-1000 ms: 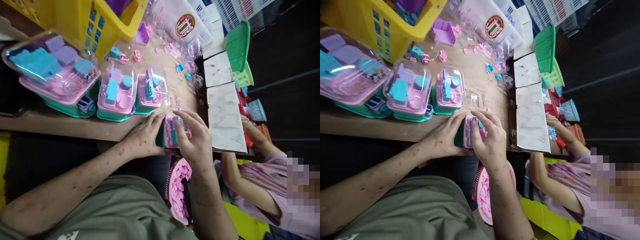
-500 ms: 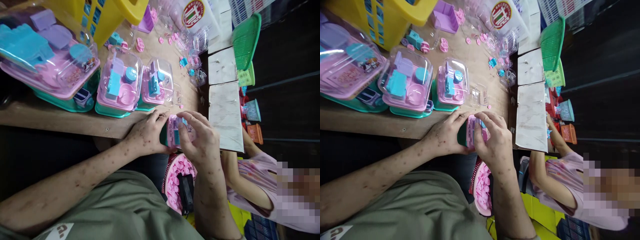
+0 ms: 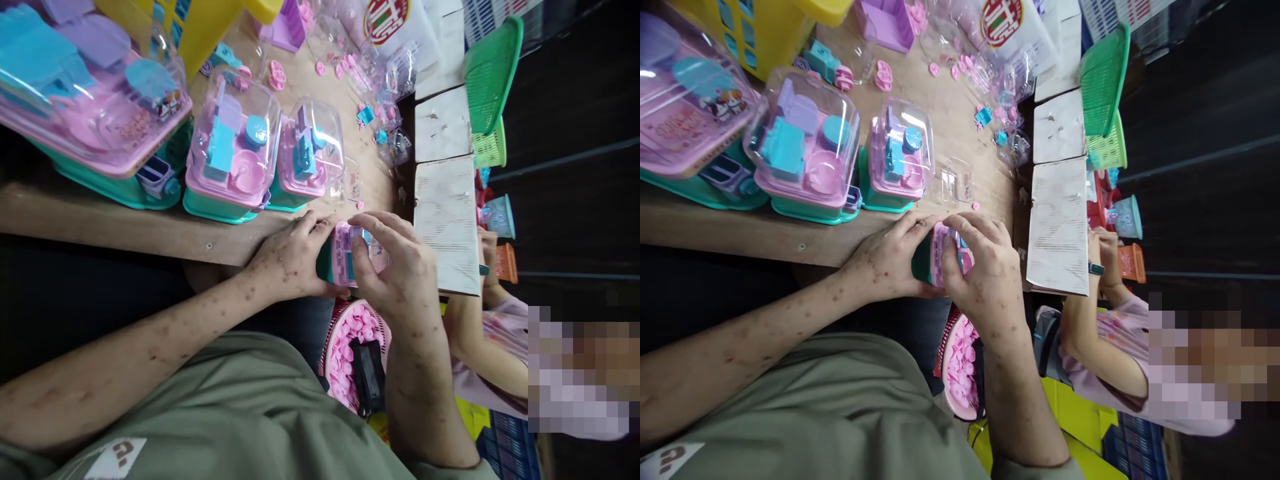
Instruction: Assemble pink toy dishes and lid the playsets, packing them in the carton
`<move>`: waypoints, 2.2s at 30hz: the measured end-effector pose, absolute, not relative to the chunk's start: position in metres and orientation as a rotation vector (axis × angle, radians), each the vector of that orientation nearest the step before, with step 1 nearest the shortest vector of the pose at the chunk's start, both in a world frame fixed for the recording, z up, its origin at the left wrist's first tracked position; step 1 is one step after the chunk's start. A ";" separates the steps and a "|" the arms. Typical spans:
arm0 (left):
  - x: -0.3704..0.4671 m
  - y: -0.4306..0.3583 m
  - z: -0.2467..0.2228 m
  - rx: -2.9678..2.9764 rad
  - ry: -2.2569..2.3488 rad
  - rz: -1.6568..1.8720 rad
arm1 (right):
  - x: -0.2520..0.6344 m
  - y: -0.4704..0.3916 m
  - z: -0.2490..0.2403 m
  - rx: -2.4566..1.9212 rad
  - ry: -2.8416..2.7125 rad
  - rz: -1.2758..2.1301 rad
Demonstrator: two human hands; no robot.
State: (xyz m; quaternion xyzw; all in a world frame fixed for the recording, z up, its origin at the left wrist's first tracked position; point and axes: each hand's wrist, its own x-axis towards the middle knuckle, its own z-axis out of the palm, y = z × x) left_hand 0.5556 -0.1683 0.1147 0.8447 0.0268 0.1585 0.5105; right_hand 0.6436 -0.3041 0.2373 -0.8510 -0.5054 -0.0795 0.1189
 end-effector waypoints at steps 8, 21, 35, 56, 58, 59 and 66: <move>0.557 -0.166 0.109 1.993 0.017 0.433 | 0.653 -0.324 0.226 -2.380 -1.529 -0.055; 0.558 -0.169 0.108 1.998 0.020 0.474 | 0.665 -0.310 0.249 -2.411 -1.644 -0.019; 0.559 -0.167 0.106 1.987 -0.004 0.443 | 0.660 -0.305 0.247 -2.521 -1.721 -0.045; 0.559 -0.167 0.107 1.954 -0.004 0.420 | 0.637 -0.302 0.234 -2.598 -1.650 -0.225; 0.559 -0.167 0.107 1.943 -0.011 0.425 | 0.637 -0.302 0.235 -2.598 -1.680 -0.202; 0.560 -0.167 0.107 1.941 -0.011 0.425 | 0.637 -0.301 0.235 -2.596 -1.699 -0.190; 0.560 -0.167 0.107 1.940 -0.007 0.429 | 0.640 -0.309 0.233 -2.613 -1.674 -0.146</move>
